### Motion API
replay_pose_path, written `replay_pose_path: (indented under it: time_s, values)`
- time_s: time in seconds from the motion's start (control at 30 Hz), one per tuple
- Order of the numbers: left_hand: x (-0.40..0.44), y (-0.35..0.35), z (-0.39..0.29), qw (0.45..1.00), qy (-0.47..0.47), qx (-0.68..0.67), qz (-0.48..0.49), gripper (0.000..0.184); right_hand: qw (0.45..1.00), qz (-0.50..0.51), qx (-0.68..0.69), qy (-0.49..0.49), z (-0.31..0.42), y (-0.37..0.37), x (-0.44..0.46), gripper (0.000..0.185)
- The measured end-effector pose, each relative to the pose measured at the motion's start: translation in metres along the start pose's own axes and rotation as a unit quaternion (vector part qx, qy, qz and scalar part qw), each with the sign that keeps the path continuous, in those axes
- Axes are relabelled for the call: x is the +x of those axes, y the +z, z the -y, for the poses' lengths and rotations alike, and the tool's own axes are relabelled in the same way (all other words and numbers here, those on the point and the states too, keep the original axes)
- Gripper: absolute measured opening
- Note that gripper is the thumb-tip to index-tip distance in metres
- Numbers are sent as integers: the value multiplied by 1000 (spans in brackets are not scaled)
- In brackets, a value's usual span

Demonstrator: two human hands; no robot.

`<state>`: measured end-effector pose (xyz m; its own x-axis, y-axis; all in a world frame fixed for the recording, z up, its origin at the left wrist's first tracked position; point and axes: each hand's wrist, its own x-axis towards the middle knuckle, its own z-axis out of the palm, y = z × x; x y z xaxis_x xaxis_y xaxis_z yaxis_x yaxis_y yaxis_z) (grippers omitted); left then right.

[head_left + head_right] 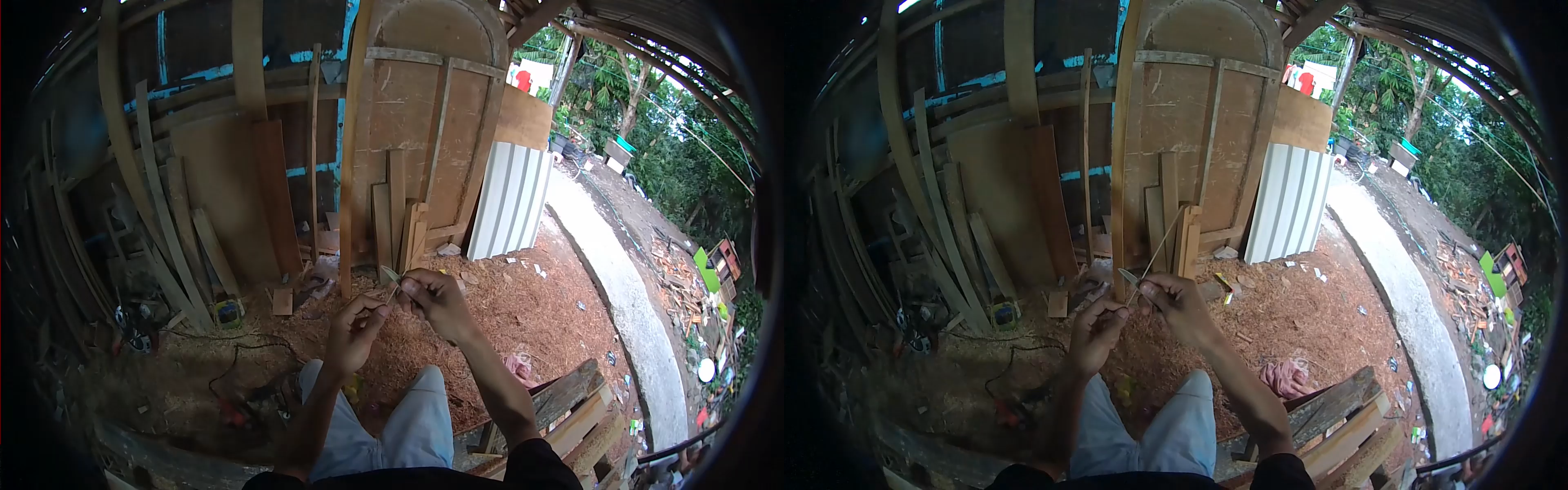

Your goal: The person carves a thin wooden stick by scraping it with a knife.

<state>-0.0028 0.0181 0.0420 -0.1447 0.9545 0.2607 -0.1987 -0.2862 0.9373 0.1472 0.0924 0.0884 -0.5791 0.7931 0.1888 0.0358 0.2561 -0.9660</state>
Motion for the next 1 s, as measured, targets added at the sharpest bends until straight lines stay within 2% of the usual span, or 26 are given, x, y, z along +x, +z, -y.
replay_pose_path:
  time_s: [0.1, 0.17, 0.27, 0.37, 0.43, 0.47, 0.5, 0.53, 0.57, 0.6, 0.67, 0.7, 0.77, 0.8, 0.9, 1.0]
  values:
    - [-7, 0, 4, 999, -30, -7, 12, 10, 1000, -20, 6, -1, 5, -8, 5, 24]
    - [-10, 0, 8, 996, -70, -58, 4, 11, 1000, -18, 13, 1, 7, -12, 6, 25]
    - [-13, 3, 9, 997, -57, -49, 6, 12, 998, -34, -51, 15, 7, -14, 5, 25]
    - [-16, 6, 6, 992, -87, -88, 2, 13, 996, -51, -65, -37, -2, -14, 4, 24]
    - [-23, 6, 19, 995, -81, -65, 7, 16, 987, -135, -79, -34, -1, -20, 4, 25]
    - [-26, 7, 25, 996, -76, -43, 13, 19, 987, -138, -78, -35, 1, -27, 6, 25]
    - [-28, 7, 25, 996, -77, -41, 15, 19, 987, -162, -19, -13, 2, -38, 9, 26]
    - [-29, 5, 24, 990, -126, -65, 6, 18, 982, -183, 40, 7, 1, -46, 10, 27]
    - [-30, 3, 24, 981, -174, -90, -4, 18, 982, -184, 43, 6, -6, -52, 10, 27]
    - [-29, 0, 26, 981, -172, -86, -4, 18, 980, -195, 44, 14, -16, -57, 12, 27]
    - [-22, -10, 34, 959, -176, -220, -6, 14, 975, -219, -8, 33, -23, -53, 8, 31]
    - [-16, -10, 36, 960, -173, -220, -13, 14, 977, -212, -7, 32, -28, -45, 6, 31]
    - [6, -8, 34, 934, -117, -336, -5, 12, 976, -216, -32, -10, -41, -26, -1, 35]
    - [18, -15, 42, 931, -87, -352, 46, 16, 980, -193, -53, 4, -48, -21, -6, 33]
    - [42, -4, 46, 944, -55, -324, -22, 21, 988, -149, -44, 16, -46, 5, -19, 28]
    - [57, 2, 54, 957, -38, -285, -30, 21, 991, -123, -28, 36, -53, 14, -22, 24]
